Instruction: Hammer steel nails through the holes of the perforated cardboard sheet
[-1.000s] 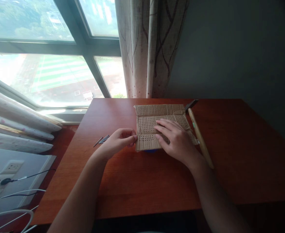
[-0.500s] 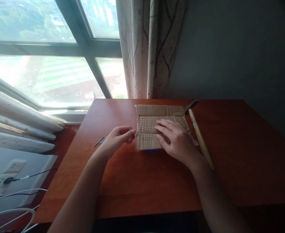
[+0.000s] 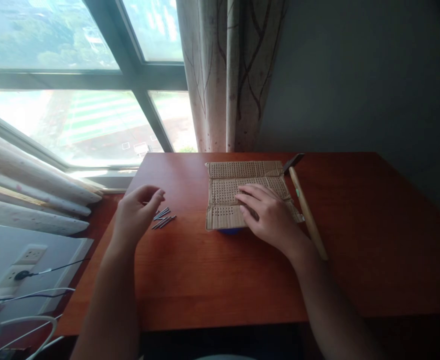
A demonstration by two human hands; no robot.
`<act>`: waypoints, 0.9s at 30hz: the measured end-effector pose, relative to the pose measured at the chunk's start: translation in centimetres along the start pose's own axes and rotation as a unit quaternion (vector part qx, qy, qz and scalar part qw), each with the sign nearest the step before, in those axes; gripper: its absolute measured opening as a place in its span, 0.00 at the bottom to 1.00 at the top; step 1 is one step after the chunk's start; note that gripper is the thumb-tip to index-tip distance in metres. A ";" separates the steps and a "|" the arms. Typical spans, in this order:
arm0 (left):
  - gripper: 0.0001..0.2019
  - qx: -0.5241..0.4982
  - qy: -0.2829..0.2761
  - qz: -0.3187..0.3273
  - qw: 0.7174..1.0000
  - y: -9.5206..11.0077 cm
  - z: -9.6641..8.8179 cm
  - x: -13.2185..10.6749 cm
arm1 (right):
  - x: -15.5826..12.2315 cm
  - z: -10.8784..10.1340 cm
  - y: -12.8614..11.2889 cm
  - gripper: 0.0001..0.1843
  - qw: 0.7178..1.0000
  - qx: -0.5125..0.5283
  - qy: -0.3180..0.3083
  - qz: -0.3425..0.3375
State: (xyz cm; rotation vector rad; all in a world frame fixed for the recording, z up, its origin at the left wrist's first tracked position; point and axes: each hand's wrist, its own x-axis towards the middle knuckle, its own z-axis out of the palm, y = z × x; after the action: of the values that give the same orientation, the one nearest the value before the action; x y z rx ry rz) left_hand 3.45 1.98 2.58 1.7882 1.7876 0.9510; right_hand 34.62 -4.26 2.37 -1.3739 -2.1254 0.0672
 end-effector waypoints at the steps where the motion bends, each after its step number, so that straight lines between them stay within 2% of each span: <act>1: 0.16 0.068 0.017 -0.012 0.997 -0.8 -0.6 -0.3 | 0.0 0.0 0.0 0.16 1.000 0.000 -0.001 0.000; 2: 0.17 0.123 0.014 -0.022 0.992 -1.6 -1.0 -0.6 | 0.0 -0.1 0.0 0.16 1.000 0.000 -0.002 0.000; 4: 0.20 0.184 -0.001 0.004 0.983 -3.1 -1.4 -1.2 | 0.0 -0.1 -0.1 0.16 1.000 0.000 -0.004 0.000; 6: 0.25 0.192 -0.034 0.041 0.980 -4.4 -1.3 -1.8 | 0.0 -0.1 -0.1 0.16 1.000 0.002 -0.003 -0.002; 8: 0.30 0.174 -0.065 0.045 0.982 -5.6 -0.9 -2.2 | 0.0 -0.1 -0.1 0.16 1.000 0.004 -0.002 -0.003; 11: 0.36 0.174 -0.073 0.042 0.981 -6.5 -0.3 -2.5 | 0.0 0.0 0.0 0.16 1.000 0.005 0.000 -0.001; 18: 0.26 0.210 -0.055 0.087 0.972 -5.4 0.1 -3.1 | 0.1 0.1 0.1 0.16 1.000 0.012 0.005 -0.003; 27: 0.17 0.170 -0.048 0.088 0.980 -4.3 1.3 -3.3 | 0.1 0.0 0.0 0.16 1.000 0.013 0.004 -0.002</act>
State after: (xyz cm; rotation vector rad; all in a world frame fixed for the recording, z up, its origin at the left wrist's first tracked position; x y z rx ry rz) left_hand 1.67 -0.75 -1.96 2.1921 1.8404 0.6355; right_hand 34.60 -4.16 2.36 -1.3532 -2.1136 0.0882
